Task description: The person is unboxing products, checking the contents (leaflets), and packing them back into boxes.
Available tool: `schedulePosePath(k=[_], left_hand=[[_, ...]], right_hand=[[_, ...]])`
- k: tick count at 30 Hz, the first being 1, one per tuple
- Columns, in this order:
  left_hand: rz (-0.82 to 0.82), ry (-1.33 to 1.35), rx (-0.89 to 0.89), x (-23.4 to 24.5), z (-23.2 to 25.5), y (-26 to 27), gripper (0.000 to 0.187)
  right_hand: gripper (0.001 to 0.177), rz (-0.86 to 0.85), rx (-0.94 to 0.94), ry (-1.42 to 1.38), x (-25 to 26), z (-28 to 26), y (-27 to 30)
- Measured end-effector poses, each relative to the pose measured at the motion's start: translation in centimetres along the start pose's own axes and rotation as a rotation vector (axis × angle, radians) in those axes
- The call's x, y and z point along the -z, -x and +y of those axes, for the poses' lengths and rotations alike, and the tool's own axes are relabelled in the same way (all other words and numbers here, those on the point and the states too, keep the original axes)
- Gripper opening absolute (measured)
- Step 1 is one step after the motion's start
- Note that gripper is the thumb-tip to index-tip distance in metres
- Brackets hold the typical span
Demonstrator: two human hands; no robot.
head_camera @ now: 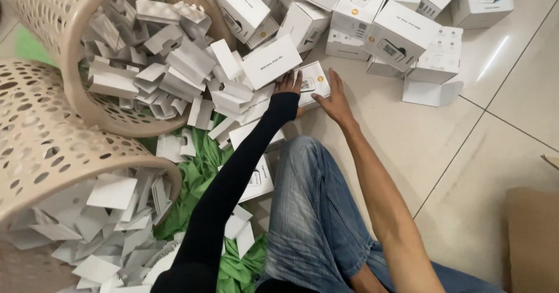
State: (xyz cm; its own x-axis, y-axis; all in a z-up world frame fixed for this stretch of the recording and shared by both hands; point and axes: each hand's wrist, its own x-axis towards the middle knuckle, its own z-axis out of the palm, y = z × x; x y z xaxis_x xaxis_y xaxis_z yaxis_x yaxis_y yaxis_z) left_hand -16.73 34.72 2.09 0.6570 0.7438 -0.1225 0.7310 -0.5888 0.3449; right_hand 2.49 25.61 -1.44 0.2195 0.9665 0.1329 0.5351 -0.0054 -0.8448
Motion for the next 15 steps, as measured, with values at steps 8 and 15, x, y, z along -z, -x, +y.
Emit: schedulePosePath(k=[8, 15], left_hand=[[-0.141, -0.245, 0.062, -1.2, 4.2, -2.6, 0.146], [0.165, 0.661, -0.178, -3.7, 18.6, 8.4, 0.115]], right_hand=[[0.096, 0.206, -0.228, -0.191, 0.6, -1.2, 3.9], [0.092, 0.575, -0.715, -0.718, 11.8, -5.6, 21.4]])
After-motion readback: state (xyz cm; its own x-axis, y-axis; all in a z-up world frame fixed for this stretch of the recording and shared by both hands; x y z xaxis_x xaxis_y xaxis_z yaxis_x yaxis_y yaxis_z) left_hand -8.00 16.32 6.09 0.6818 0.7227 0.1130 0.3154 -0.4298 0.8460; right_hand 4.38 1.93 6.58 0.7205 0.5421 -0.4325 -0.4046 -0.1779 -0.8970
